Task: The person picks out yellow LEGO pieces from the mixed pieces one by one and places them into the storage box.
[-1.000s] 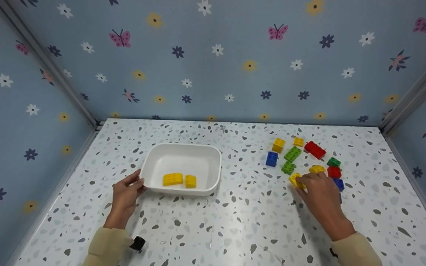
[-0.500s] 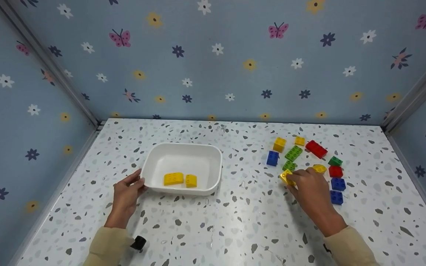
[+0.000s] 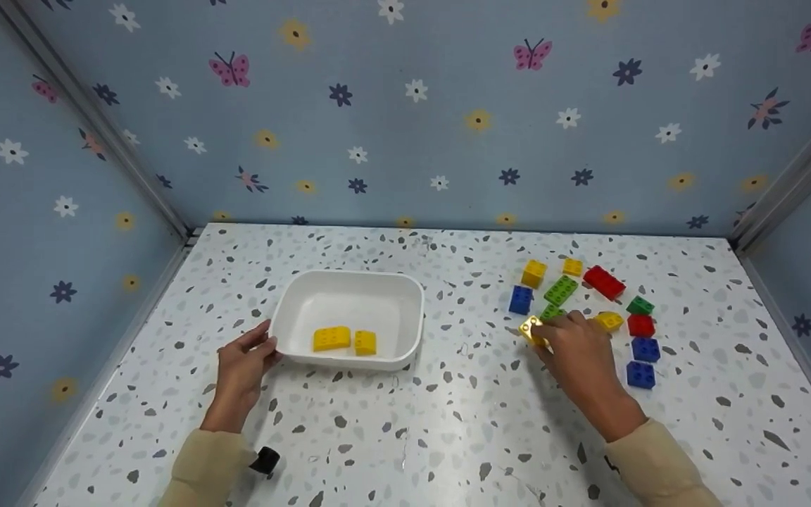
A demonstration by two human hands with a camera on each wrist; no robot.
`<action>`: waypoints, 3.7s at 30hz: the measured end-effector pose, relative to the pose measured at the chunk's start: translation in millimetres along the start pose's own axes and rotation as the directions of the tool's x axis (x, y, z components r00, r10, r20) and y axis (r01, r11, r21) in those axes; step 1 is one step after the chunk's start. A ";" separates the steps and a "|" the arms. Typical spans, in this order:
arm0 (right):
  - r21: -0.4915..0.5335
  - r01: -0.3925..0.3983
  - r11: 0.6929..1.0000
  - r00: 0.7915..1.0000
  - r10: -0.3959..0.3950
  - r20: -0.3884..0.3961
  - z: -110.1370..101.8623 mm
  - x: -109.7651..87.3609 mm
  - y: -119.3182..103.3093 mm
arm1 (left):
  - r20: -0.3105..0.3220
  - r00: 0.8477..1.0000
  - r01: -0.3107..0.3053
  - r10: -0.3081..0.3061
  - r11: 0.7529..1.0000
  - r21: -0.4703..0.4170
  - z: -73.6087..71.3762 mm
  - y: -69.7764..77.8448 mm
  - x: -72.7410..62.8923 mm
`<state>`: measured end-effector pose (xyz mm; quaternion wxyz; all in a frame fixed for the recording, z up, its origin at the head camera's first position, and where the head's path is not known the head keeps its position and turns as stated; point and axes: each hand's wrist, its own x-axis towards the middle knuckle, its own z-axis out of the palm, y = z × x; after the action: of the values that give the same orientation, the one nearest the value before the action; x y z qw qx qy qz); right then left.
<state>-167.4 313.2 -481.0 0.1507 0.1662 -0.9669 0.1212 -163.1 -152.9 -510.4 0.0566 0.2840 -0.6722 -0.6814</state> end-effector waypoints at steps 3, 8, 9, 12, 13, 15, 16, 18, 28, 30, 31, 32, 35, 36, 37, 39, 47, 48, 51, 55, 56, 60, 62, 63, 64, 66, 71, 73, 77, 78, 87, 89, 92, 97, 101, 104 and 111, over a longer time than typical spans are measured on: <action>0.000 0.008 1.000 1.000 -0.008 0.004 -0.8 3.0 -3.8 | -0.002 1.000 0.001 -0.001 1.000 0.003 0.0 -0.5 -0.1; 0.001 0.031 1.000 1.000 -0.031 -0.004 0.9 8.2 -9.1 | -0.001 1.000 0.002 -0.002 1.000 -0.012 0.3 -0.7 -0.2; 0.000 0.038 0.999 0.999 -0.038 -0.007 1.5 9.0 -10.1 | 0.000 1.000 0.002 -0.002 1.000 -0.016 0.3 -0.9 -0.1; -0.006 0.065 0.998 0.998 -0.065 -0.022 3.1 11.6 -12.2 | 0.003 1.000 -0.011 0.011 0.999 -0.035 0.1 -1.3 0.5; -0.007 0.070 0.997 0.997 -0.071 -0.025 3.4 12.4 -13.1 | 0.006 1.000 -0.016 0.017 0.999 -0.037 -0.1 -1.4 0.5; -0.006 0.074 0.997 0.997 -0.074 -0.025 4.0 14.1 -14.9 | 0.010 1.000 -0.024 0.024 0.999 -0.046 -0.5 -1.7 0.4; -0.003 0.073 0.997 0.997 -0.073 -0.024 4.1 15.0 -15.8 | 0.012 1.000 -0.025 0.026 0.999 -0.046 -0.6 -1.7 0.3; 0.001 0.066 0.998 0.998 -0.066 -0.015 4.2 16.9 -18.4 | 0.014 1.000 -0.023 0.023 0.999 -0.040 -0.8 -1.7 0.3; 0.024 0.076 0.997 0.997 -0.077 0.026 4.9 25.9 -30.3 | 0.013 1.000 -0.022 0.023 0.999 -0.045 -1.0 -2.1 0.6; 0.028 0.072 0.997 0.997 -0.073 0.029 5.5 26.9 -32.5 | 0.012 1.000 -0.020 0.020 0.999 -0.036 -0.7 -2.1 0.3; 0.029 0.072 0.997 0.997 -0.073 0.029 5.8 27.2 -33.4 | 0.011 1.000 -0.019 0.019 0.999 -0.032 -0.7 -2.0 0.2; 0.029 0.072 0.997 0.997 -0.073 0.029 6.0 27.6 -34.4 | 0.011 1.000 -0.018 0.019 0.999 -0.029 -0.6 -1.9 0.0; 0.030 0.080 0.996 0.996 -0.081 0.026 6.6 28.7 -36.6 | 0.011 1.000 -0.017 0.017 1.000 -0.024 -0.5 -1.4 -0.4; 0.032 0.085 0.996 0.996 -0.086 0.023 7.1 29.3 -37.0 | 0.010 1.000 -0.016 0.017 1.000 -0.025 -0.6 -1.1 -0.5; 0.034 0.092 0.995 0.996 -0.093 0.019 7.6 29.9 -37.3 | 0.010 1.000 -0.016 0.016 1.000 -0.022 -0.7 -0.9 -0.6; 0.040 0.107 0.993 0.994 -0.107 0.006 8.7 31.5 -37.7 | 0.011 1.000 -0.015 0.015 1.000 -0.023 -0.6 -0.2 -0.8; 0.047 0.160 0.986 0.987 -0.160 -0.015 12.4 37.7 -40.0 | 0.014 1.000 -0.020 0.021 0.995 -0.100 0.8 0.1 -0.7; 0.049 0.162 0.986 0.987 -0.161 -0.014 12.8 38.7 -40.7 | 0.013 1.000 -0.017 0.018 0.995 -0.096 0.9 -0.1 -0.6; 0.050 0.175 0.983 0.985 -0.174 -0.018 13.8 41.0 -43.4 | 0.010 1.000 -0.008 0.009 0.997 -0.078 1.1 -0.1 -0.5; 0.046 0.181 0.982 0.983 -0.181 -0.014 16.2 43.0 -47.8 | 0.007 1.000 0.007 -0.007 0.999 -0.049 1.2 0.6 -0.3; 0.045 0.182 0.982 0.983 -0.182 -0.012 16.5 43.2 -49.0 | 0.007 1.000 0.009 -0.009 0.999 -0.046 1.1 0.7 -0.1; 0.039 0.184 0.982 0.983 -0.184 -0.004 17.9 43.5 -54.0 | 0.014 1.000 0.010 -0.009 0.999 -0.051 0.1 0.5 0.8; 0.039 0.186 0.982 0.983 -0.186 -0.002 18.7 44.0 -56.3 | 0.017 1.000 0.006 -0.005 0.999 -0.053 -0.4 0.3 1.0; 0.037 0.188 0.982 0.982 -0.188 -0.002 19.3 44.2 -57.4 | 0.019 1.000 0.003 -0.002 0.998 -0.056 -0.8 0.2 1.0; 0.037 0.190 0.981 0.982 -0.190 -0.002 20.0 44.6 -58.5 | 0.021 1.000 0.002 -0.001 0.999 -0.054 -1.0 0.1 0.8; 0.037 0.194 0.980 0.981 -0.194 -0.004 21.6 45.4 -60.5 | 0.018 1.000 0.003 -0.002 0.999 -0.049 -1.2 -0.2 0.5; 0.026 0.221 0.975 0.975 -0.221 -0.023 24.6 48.4 -64.9 | 0.013 1.000 0.002 -0.002 0.999 -0.042 -0.4 0.2 -0.2; 0.019 0.229 0.973 0.973 -0.228 -0.022 25.4 49.2 -66.7 | 0.013 1.000 -0.003 0.003 0.999 -0.044 -0.2 0.3 -0.4; 0.018 0.222 0.975 0.975 -0.222 0.008 25.4 50.3 -70.7 | 0.014 1.000 -0.015 0.016 0.999 -0.043 -0.2 -0.3 -0.2; 0.018 0.218 0.976 0.976 -0.218 0.018 25.3 50.8 -71.6 | 0.014 1.000 -0.016 0.017 0.999 -0.041 -0.2 -0.5 -0.2; 0.037 0.233 0.972 0.972 -0.234 0.025 24.2 56.2 -78.1 | 0.016 1.000 -0.014 0.014 1.000 -0.027 -0.2 0.0 -0.6; 0.040 0.248 0.968 0.968 -0.249 0.015 24.0 58.0 -79.6 | 0.016 1.000 -0.012 0.013 1.000 -0.027 -0.4 0.1 -0.7; 0.034 0.271 0.962 0.963 -0.271 0.005 24.0 60.7 -81.2 | 0.017 1.000 -0.008 0.008 1.000 -0.025 -0.6 0.2 -0.6; 0.020 0.288 0.957 0.958 -0.288 -0.002 23.1 65.1 -85.1 | 0.017 1.000 -0.001 0.002 1.000 -0.018 -0.9 -0.1 0.3; 0.026 0.294 0.955 0.956 -0.294 -0.013 22.8 69.6 -89.6 | 0.015 1.000 -0.012 0.012 0.999 -0.044 -1.2 -1.3 1.0; 0.024 0.309 0.951 0.951 -0.309 -0.022 22.5 73.2 -93.7 | 0.013 1.000 -0.016 0.017 0.998 -0.067 -1.0 -2.2 1.2; 0.033 0.324 0.945 0.946 -0.323 -0.031 22.9 80.4 -100.8 | 0.017 1.000 -0.008 0.010 0.998 -0.065 -0.1 -1.7 2.6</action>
<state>-209.4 191.5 -456.9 0.1776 0.3238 -0.9221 0.1153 -164.7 -154.0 -512.8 0.0631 0.2731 -0.6514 -0.7050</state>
